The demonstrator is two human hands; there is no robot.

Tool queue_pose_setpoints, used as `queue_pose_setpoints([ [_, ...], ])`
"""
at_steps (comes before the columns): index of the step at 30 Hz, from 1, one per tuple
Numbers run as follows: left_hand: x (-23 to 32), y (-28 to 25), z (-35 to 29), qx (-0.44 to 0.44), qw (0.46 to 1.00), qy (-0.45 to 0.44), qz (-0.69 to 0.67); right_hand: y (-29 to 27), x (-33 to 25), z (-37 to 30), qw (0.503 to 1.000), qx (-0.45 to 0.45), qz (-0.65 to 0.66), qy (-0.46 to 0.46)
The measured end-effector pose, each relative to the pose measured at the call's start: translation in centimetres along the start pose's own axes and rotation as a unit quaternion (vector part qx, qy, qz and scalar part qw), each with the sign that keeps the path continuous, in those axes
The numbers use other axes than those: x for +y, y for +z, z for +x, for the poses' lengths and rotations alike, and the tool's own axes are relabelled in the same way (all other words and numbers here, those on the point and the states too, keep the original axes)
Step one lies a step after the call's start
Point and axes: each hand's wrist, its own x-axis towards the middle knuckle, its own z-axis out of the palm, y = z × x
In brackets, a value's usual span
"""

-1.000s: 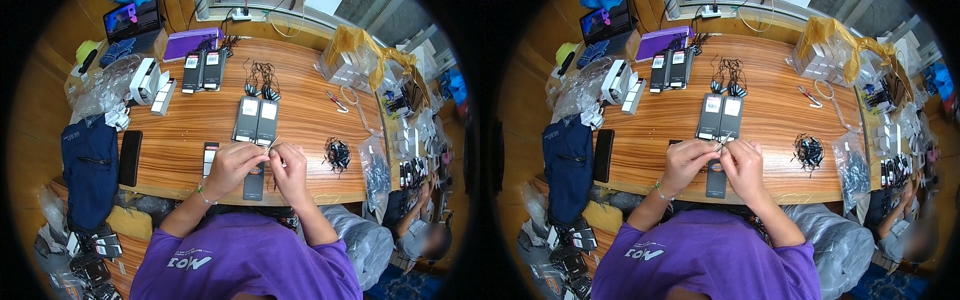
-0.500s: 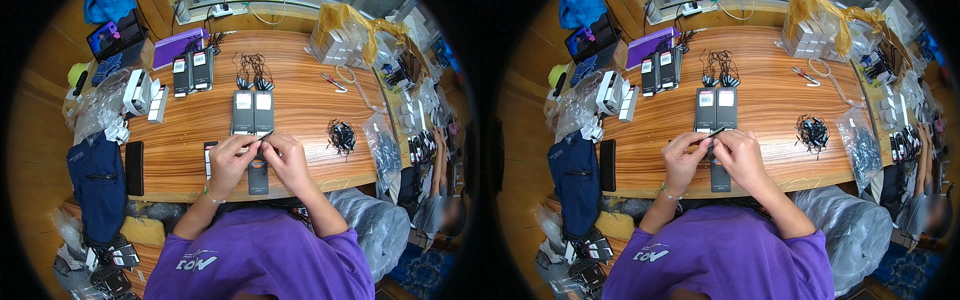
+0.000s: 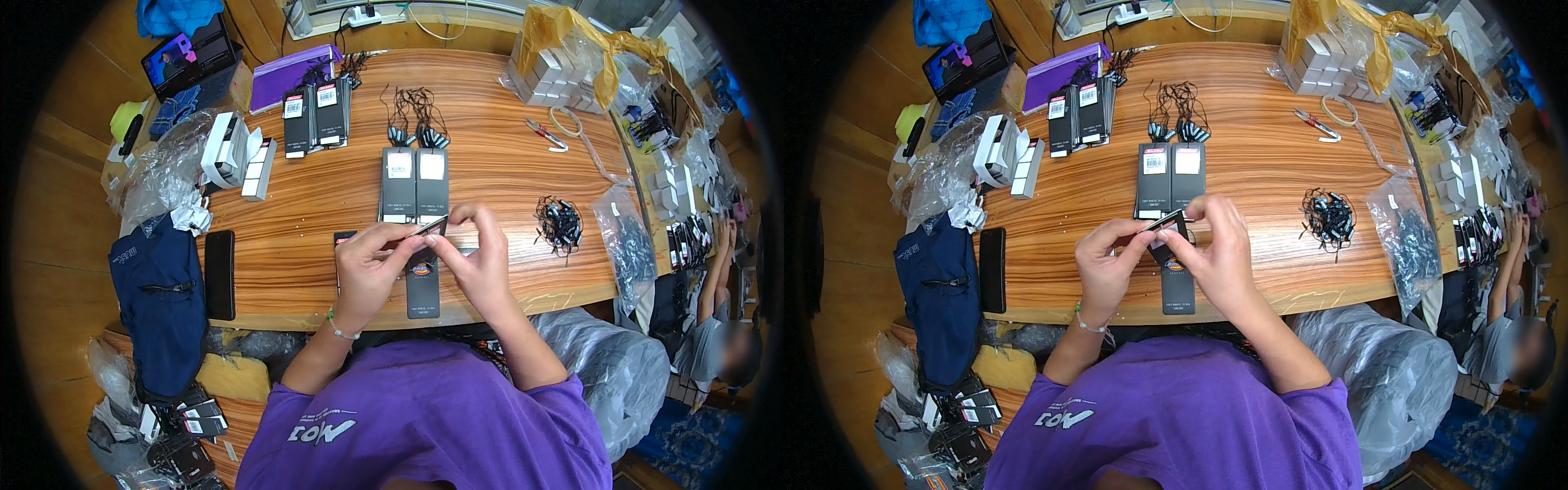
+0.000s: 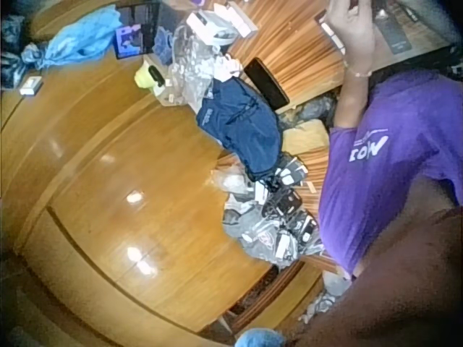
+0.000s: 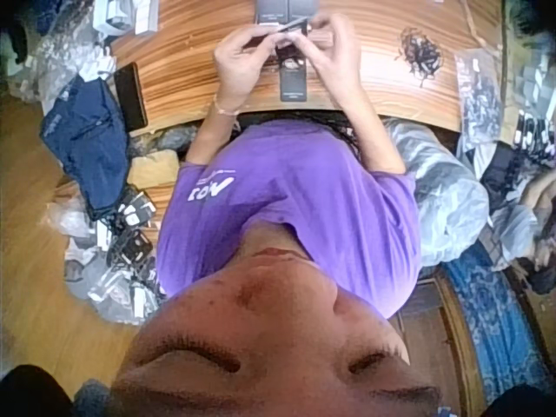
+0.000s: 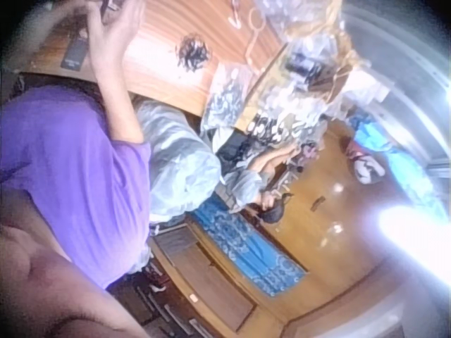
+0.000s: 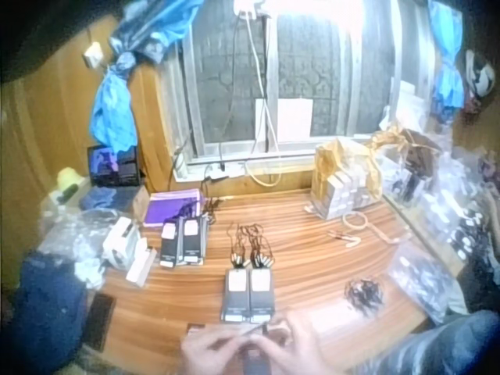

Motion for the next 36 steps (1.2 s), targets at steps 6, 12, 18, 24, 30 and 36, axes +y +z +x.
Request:
queue_pose_setpoints([
  [6, 0.0, -0.4, 0.0, -0.034, 0.996, -0.052, -0.059, -0.1, 0.7, -0.5, 0.983, -0.045, 0.144, 0.105],
  [12, -0.1, 0.0, -0.1, -0.046, 0.997, -0.028, -0.049, -0.5, 1.4, -0.5, 0.957, -0.094, 0.231, 0.149],
  [18, 0.2, -0.2, 0.2, -0.041, 0.978, 0.149, 0.142, -1.2, 0.8, 0.0, 0.882, -0.142, 0.377, 0.243],
  [24, 0.9, -0.4, 0.3, -0.076, 0.927, 0.281, 0.236, -0.9, 1.6, 0.0, 0.851, -0.147, 0.45, 0.228],
  [30, 1.9, -0.9, 0.9, -0.162, 0.888, 0.353, 0.244, -1.6, 1.3, 0.6, 0.839, -0.127, 0.463, 0.255],
  [36, 0.5, -1.0, 0.2, -0.127, 0.952, 0.228, 0.163, -3.3, 0.3, 2.8, 0.804, 0.013, 0.584, 0.109],
])
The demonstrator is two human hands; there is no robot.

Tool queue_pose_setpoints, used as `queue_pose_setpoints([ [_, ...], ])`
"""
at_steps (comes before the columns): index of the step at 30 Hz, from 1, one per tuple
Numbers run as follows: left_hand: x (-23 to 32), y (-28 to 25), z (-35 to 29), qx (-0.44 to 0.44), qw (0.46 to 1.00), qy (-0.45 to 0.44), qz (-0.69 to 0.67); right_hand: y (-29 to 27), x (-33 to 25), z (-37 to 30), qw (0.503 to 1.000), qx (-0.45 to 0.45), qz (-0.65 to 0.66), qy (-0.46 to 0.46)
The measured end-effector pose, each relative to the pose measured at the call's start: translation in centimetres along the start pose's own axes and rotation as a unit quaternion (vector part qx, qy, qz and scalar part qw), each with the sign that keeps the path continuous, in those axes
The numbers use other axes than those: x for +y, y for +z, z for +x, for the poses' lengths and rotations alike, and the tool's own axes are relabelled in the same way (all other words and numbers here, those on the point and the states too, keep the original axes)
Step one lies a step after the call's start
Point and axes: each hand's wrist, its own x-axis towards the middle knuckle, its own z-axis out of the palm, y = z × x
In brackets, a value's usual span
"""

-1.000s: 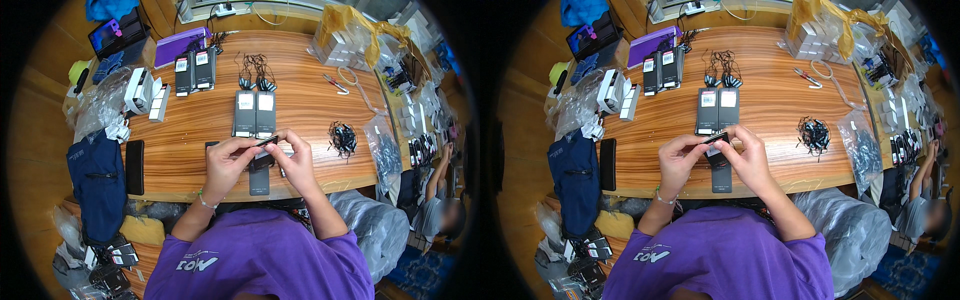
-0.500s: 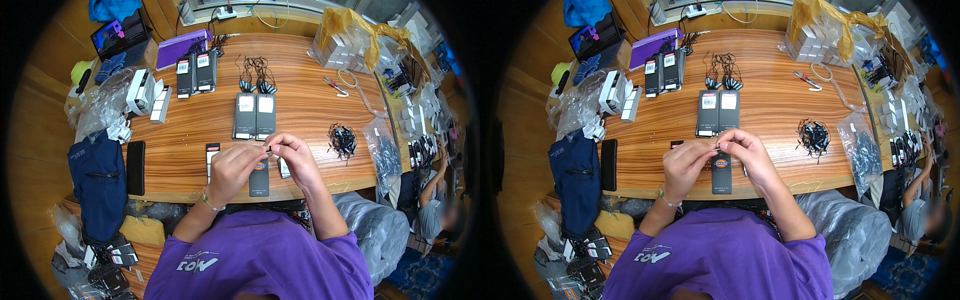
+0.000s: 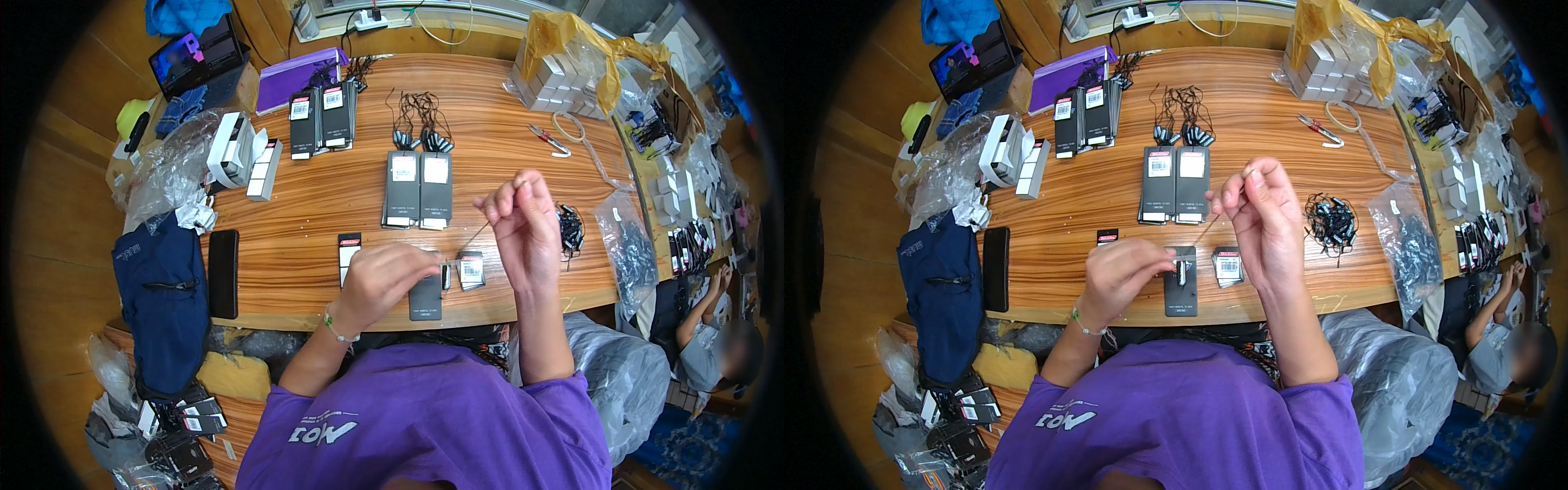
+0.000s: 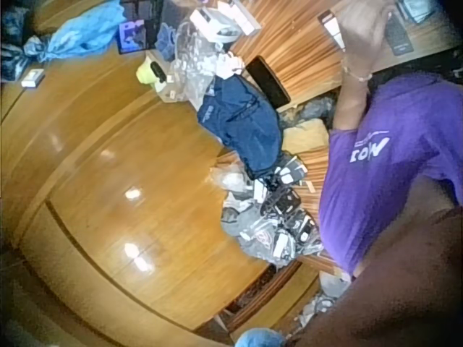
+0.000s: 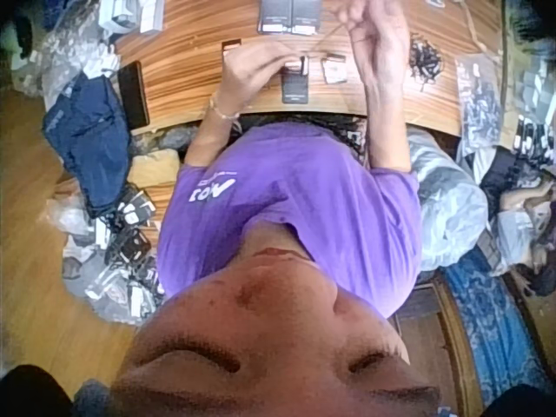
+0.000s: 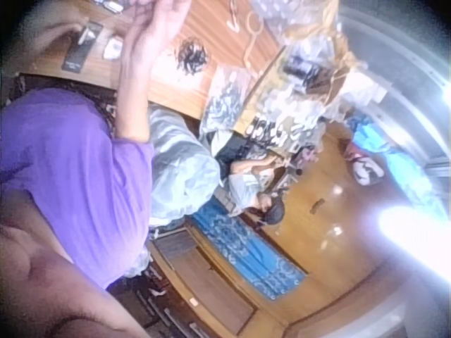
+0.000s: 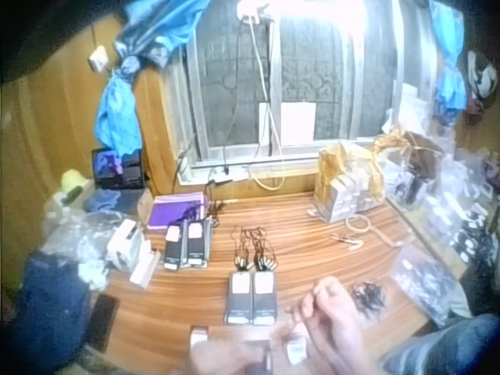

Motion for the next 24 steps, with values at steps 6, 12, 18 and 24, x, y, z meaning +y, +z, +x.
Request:
queue_pose_setpoints([
  [6, -0.6, -0.6, -1.0, 0.024, 0.985, -0.141, -0.097, 2.9, -0.1, -0.6, 0.996, -0.084, -0.025, -0.026],
  [12, -4.6, -5.3, -3.9, 0.006, 0.961, -0.277, -0.012, 3.7, -2.0, -2.3, 0.99, -0.115, -0.078, 0.019],
  [18, -7.7, -6.0, -7.0, -0.134, 0.933, -0.271, 0.196, 3.2, -2.4, -2.3, 0.982, -0.066, -0.169, 0.048],
  [24, -7.4, -5.7, -7.1, -0.087, 0.945, -0.254, 0.187, 3.4, -1.7, -2.2, 0.966, -0.068, -0.245, 0.054],
])
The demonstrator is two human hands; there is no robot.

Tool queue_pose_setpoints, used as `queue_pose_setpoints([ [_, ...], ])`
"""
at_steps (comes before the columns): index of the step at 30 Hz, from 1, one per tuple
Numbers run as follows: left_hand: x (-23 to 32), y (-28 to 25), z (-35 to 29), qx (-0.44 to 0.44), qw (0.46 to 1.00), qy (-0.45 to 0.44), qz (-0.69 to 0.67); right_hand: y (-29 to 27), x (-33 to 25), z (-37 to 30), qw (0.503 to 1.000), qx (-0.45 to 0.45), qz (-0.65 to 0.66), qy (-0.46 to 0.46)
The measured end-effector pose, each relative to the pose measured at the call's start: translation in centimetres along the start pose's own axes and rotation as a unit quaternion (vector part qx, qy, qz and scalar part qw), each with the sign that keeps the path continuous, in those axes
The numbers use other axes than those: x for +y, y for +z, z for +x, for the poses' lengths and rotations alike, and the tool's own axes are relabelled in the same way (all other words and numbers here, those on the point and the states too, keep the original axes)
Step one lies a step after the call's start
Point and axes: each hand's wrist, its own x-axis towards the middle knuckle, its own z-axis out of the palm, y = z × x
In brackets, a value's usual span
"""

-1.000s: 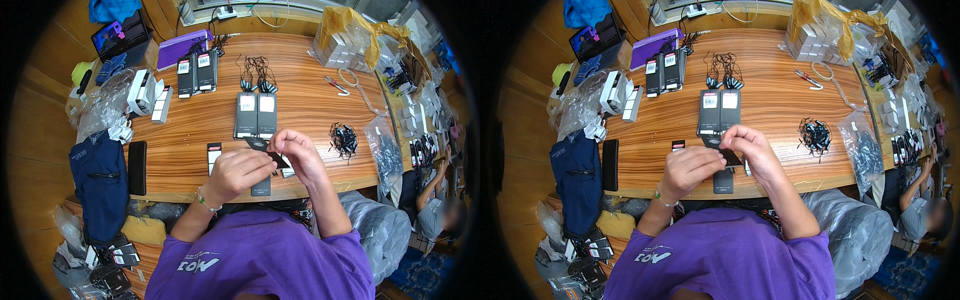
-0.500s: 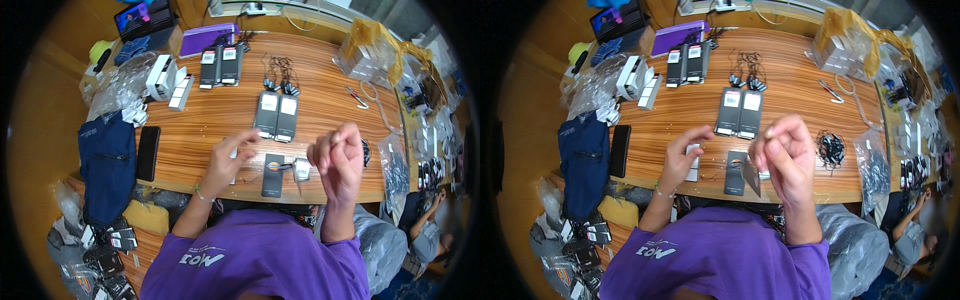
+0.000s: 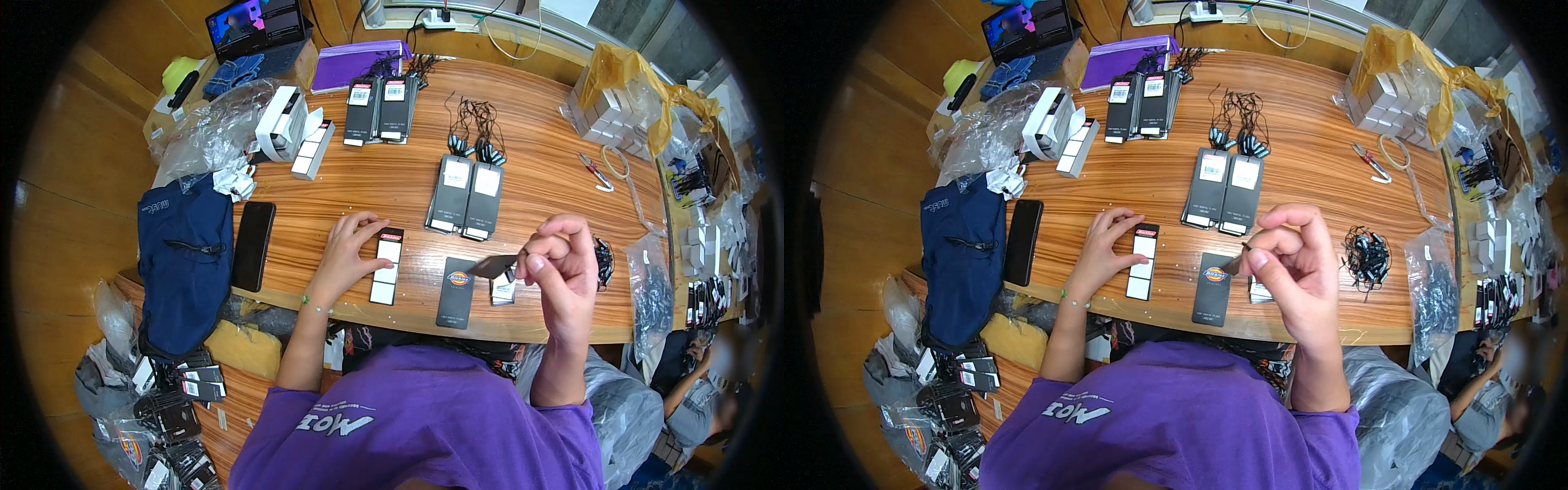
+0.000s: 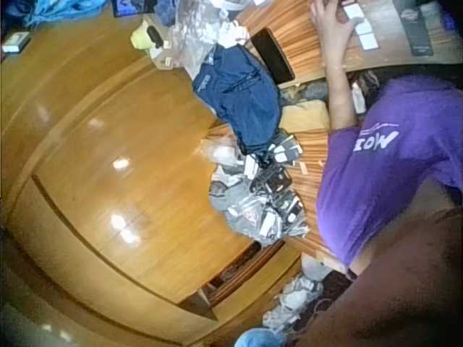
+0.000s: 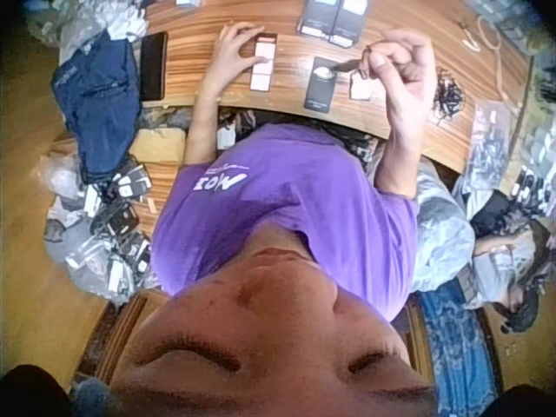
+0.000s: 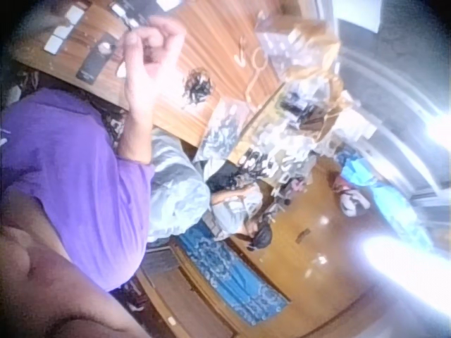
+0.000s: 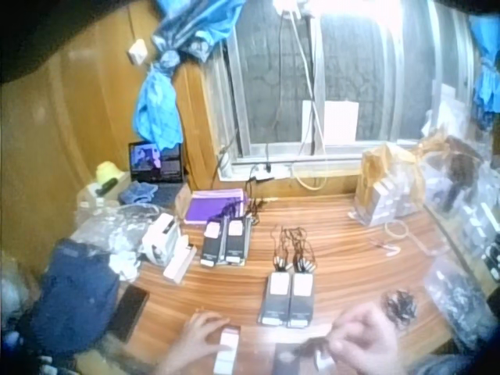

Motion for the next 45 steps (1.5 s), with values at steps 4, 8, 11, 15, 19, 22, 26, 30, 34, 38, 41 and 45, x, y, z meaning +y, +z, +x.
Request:
queue_pose_setpoints([
  [4, 0.0, 0.3, -0.5, 0.059, 0.992, -0.037, -0.104, 0.5, 0.2, 0.2, 0.999, -0.012, -0.028, 0.041],
  [8, 0.9, 0.7, -0.6, 0.101, 0.916, -0.123, -0.369, 1.1, 1.3, 0.4, 0.998, -0.025, -0.054, 0.038],
  [11, 4.3, -1.0, -0.2, 0.132, 0.898, -0.123, -0.4, 1.9, 2.6, 0.8, 0.985, -0.054, -0.164, 0.001],
  [15, 8.3, -1.5, 0.8, 0.161, 0.927, -0.054, -0.335, 4.0, 3.4, 1.2, 0.956, -0.041, -0.279, -0.08],
  [19, 11.1, -1.8, 1.5, 0.169, 0.945, -0.003, -0.278, 4.0, 5.0, 1.6, 0.905, -0.004, -0.368, -0.214],
  [22, 11.4, -1.6, 1.7, 0.167, 0.948, 0.01, -0.273, 3.9, 5.0, 1.5, 0.904, 0.009, -0.369, -0.214],
  [26, 11.4, -1.4, 1.9, 0.171, 0.947, 0.017, -0.272, 4.0, 4.6, 1.1, 0.965, 0.004, -0.252, -0.077],
  [30, 11.4, -1.6, 2.0, 0.167, 0.95, 0.031, -0.263, 3.9, 4.9, 1.3, 0.937, 0.009, -0.31, -0.158],
  [34, 11.7, -1.7, 2.0, 0.16, 0.945, 0.015, -0.285, 3.9, 5.4, 1.4, 0.911, 0.025, -0.342, -0.23],
  [38, 11.5, -1.6, 1.9, 0.15, 0.945, 0.013, -0.292, 4.0, 5.5, 1.3, 0.935, 0.029, -0.295, -0.192],
  [41, 11.8, -1.7, 1.9, 0.158, 0.955, 0.053, -0.245, 4.0, 5.3, 1.3, 0.934, 0.027, -0.309, -0.179],
  [45, 11.4, -1.3, 1.8, 0.155, 0.965, 0.111, -0.177, 3.8, 5.5, 1.2, 0.97, 0.032, -0.222, -0.098],
])
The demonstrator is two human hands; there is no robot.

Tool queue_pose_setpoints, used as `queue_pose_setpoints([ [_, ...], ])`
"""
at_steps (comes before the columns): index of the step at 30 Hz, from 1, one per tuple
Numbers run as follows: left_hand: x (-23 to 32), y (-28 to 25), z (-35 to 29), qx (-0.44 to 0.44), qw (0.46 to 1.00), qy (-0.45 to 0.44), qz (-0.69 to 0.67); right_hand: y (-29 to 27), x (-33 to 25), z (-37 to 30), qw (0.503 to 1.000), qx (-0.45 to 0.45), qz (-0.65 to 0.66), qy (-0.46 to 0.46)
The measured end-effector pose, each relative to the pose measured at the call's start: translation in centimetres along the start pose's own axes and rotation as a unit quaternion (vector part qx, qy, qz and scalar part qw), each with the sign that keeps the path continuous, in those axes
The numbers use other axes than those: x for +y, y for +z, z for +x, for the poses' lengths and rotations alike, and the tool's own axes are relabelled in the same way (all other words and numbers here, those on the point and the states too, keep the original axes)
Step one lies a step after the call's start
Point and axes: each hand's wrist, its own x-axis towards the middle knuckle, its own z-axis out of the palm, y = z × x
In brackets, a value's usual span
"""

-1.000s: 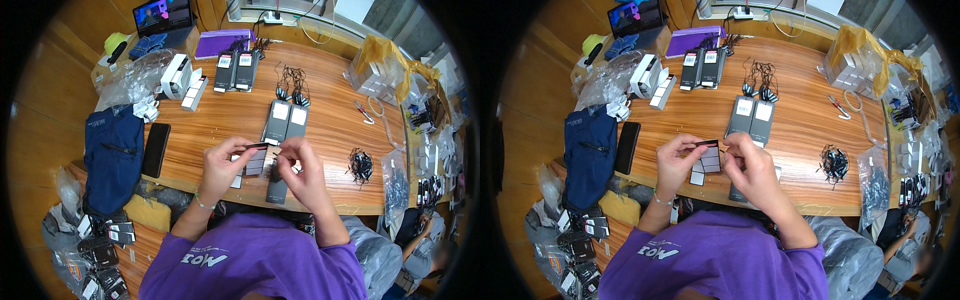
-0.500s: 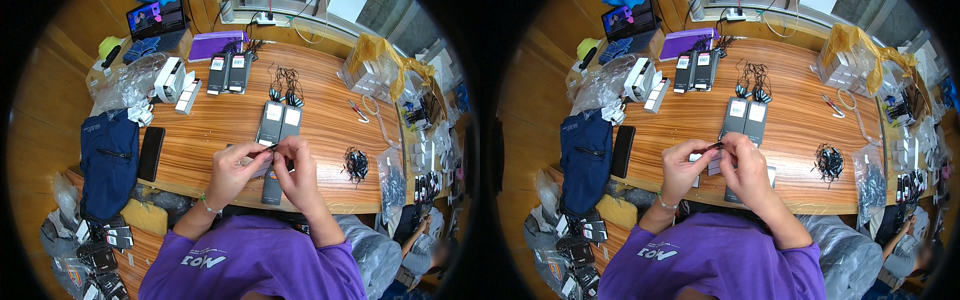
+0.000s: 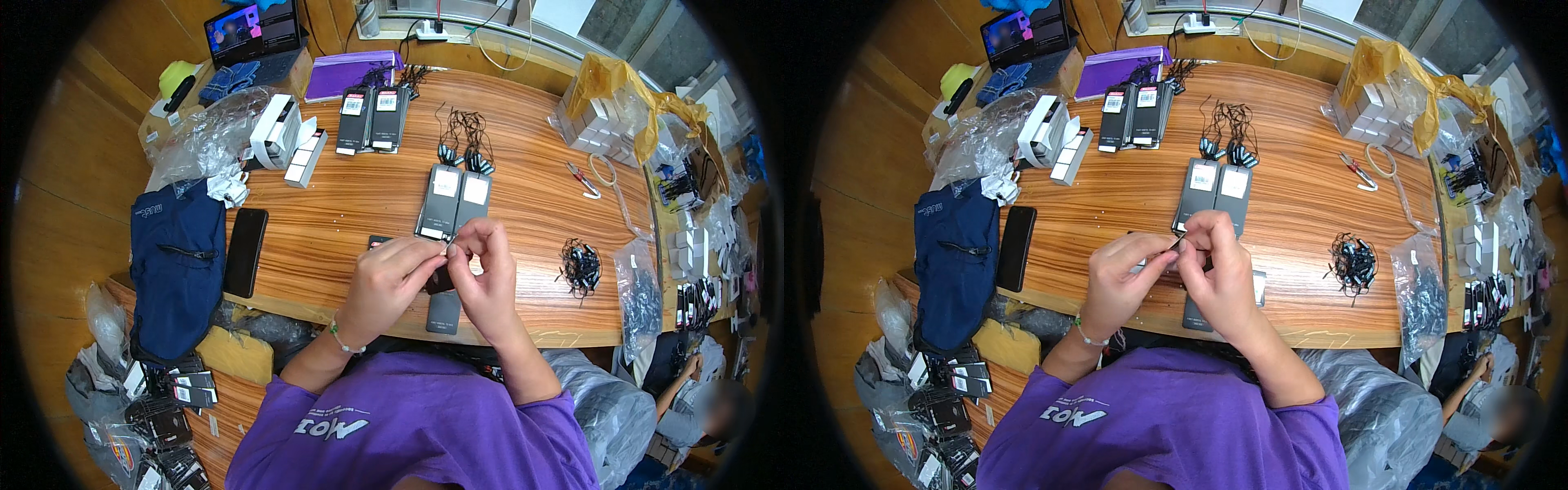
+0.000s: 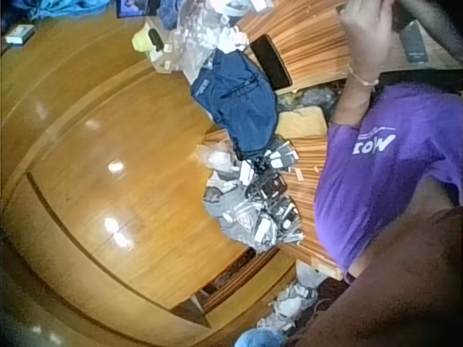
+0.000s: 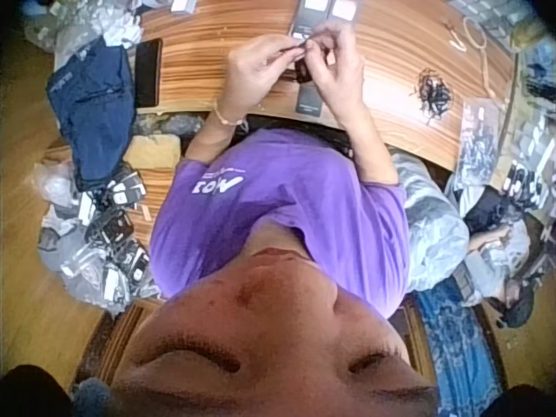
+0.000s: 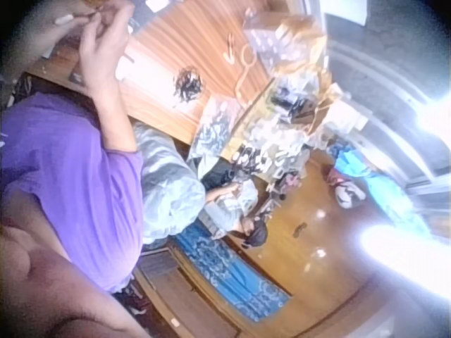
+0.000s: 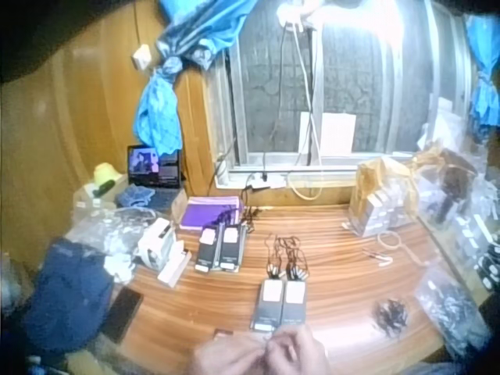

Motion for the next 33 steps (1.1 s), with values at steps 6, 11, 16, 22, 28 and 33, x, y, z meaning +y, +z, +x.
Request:
queue_pose_setpoints([
  [6, -0.5, -0.5, 0.5, 0.01, 0.994, 0.088, 0.062, -0.8, -0.1, 0.4, 0.964, -0.064, 0.205, 0.157],
  [11, -0.6, -0.8, 0.8, 0.028, 0.983, 0.137, 0.116, -1.2, 0.2, 0.5, 0.95, -0.103, 0.237, 0.175],
  [16, 0.0, -0.7, 1.0, -0.001, 0.972, 0.168, 0.163, -1.2, 1.2, -0.2, 0.965, -0.06, 0.204, 0.156],
  [22, 0.3, -0.4, 1.3, -0.002, 0.976, 0.175, 0.133, -1.2, 0.9, 0.1, 0.952, 0.067, 0.288, 0.082],
  [28, -0.6, -0.4, 0.9, 0.016, 0.985, 0.137, 0.101, -3.4, 0.6, 2.0, 0.906, 0.078, 0.413, 0.047],
  [33, -1.5, -0.5, 0.7, -0.029, 0.981, 0.165, 0.101, -3.8, 0.5, 2.5, 0.879, 0.022, 0.472, 0.065],
])
